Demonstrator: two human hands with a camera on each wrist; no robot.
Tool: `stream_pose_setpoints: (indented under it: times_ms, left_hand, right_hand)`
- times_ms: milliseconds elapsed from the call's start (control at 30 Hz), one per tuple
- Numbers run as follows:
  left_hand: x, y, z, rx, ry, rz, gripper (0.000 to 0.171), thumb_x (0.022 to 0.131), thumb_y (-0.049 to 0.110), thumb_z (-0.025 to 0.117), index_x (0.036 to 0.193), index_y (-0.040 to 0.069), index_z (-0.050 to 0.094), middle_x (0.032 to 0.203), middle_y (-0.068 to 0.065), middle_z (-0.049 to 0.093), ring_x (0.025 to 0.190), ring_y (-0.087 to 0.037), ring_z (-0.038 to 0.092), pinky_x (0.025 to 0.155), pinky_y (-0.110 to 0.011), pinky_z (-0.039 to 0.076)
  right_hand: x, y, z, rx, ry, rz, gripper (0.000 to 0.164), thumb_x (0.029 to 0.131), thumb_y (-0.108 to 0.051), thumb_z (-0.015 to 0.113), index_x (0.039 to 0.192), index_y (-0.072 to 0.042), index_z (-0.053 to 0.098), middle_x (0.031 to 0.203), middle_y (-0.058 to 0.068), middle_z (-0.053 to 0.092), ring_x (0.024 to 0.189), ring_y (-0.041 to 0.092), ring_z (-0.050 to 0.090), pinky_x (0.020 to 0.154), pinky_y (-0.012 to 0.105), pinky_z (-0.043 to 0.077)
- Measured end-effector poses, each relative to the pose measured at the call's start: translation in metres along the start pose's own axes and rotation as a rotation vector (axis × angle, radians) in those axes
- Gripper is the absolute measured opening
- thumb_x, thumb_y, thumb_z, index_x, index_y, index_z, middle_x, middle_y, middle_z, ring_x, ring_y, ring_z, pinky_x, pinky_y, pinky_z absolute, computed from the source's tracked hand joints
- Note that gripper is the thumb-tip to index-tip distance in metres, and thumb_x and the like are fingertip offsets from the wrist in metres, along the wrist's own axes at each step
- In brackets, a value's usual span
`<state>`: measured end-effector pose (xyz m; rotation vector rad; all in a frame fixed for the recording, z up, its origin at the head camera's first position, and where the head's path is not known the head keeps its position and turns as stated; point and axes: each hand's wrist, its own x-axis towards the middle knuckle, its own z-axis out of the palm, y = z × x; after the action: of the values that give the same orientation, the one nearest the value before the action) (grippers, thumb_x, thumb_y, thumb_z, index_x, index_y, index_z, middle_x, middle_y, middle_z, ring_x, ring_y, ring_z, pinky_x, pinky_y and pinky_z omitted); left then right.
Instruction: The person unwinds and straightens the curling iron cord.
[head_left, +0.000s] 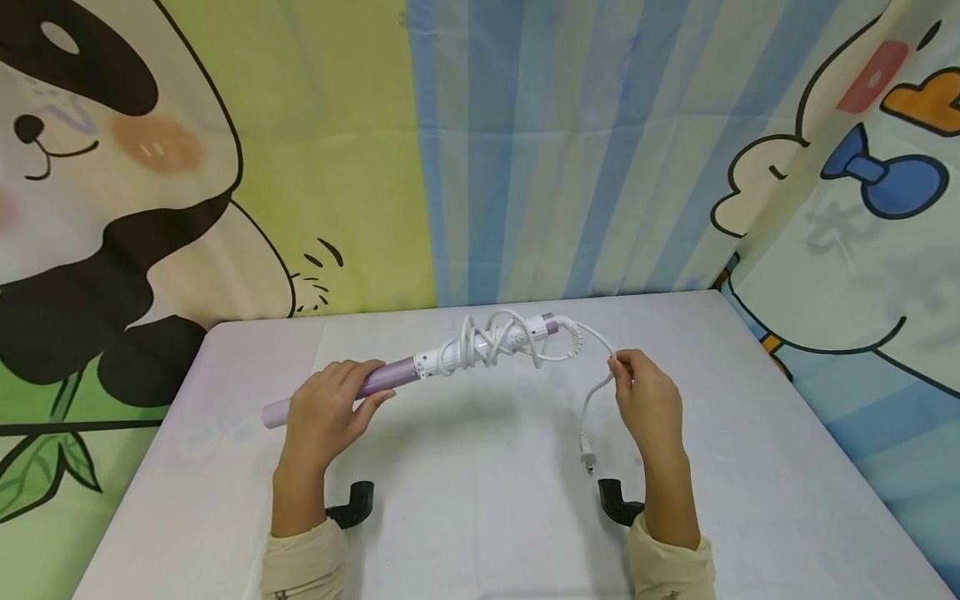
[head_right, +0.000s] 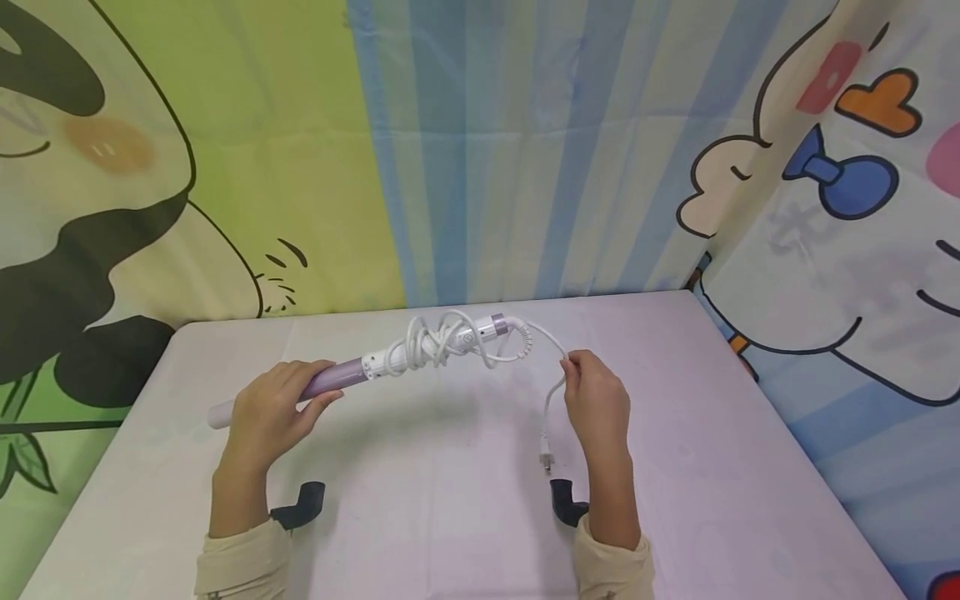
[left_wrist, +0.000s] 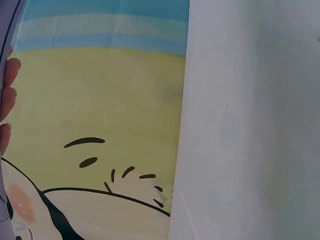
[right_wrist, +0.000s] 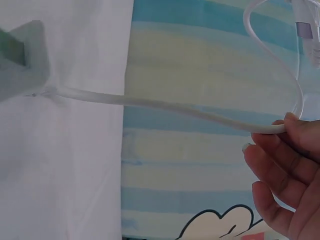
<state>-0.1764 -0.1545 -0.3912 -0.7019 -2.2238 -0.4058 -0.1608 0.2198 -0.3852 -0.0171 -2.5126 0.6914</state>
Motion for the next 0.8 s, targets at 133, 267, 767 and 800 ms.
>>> stream_pose_setpoints:
  times_ms: [133,267,767,800]
  left_hand:
    - [0.000,0.001,-0.001,-0.003,0.002,-0.008,0.039,0.083,0.041,0.063,0.101,0.006,0.064,0.083,-0.008,0.067,0.070,-0.023,0.061,0.053,-0.034,0.047]
    - [0.001,0.001,-0.001,-0.003,-0.005,-0.016,0.039,0.082,0.040,0.064,0.102,0.006,0.064,0.083,-0.008,0.067,0.070,-0.023,0.061,0.054,-0.035,0.048]
    - [0.007,0.006,-0.002,0.015,-0.009,-0.021,0.041,0.069,0.030,0.076,0.100,0.006,0.064,0.084,-0.008,0.066,0.073,-0.023,0.061,0.055,-0.034,0.048]
    - [0.008,0.006,-0.002,0.014,-0.011,-0.012,0.041,0.069,0.030,0.076,0.100,0.006,0.064,0.084,-0.008,0.066,0.073,-0.023,0.061,0.055,-0.034,0.048]
  right_hand:
    - [0.001,0.008,0.006,-0.016,-0.023,0.039,0.020,0.090,-0.012,0.057,0.101,0.005,0.060,0.082,0.019,0.065,0.065,0.030,0.059,0.055,0.043,0.047]
    - [0.003,0.015,0.011,-0.043,-0.098,0.091,0.026,0.092,-0.014,0.052,0.112,0.003,0.056,0.095,0.019,0.065,0.077,0.033,0.062,0.063,0.045,0.049]
    - [-0.004,-0.039,0.027,0.384,-0.329,-0.248,0.032,0.088,-0.018,0.059,0.116,-0.002,0.058,0.120,0.013,0.058,0.116,0.030,0.051,0.091,0.048,0.044]
    - [-0.006,-0.044,0.030,0.407,-0.343,-0.257,0.030,0.089,-0.018,0.058,0.115,-0.002,0.058,0.119,0.012,0.060,0.115,0.029,0.053,0.090,0.047,0.045]
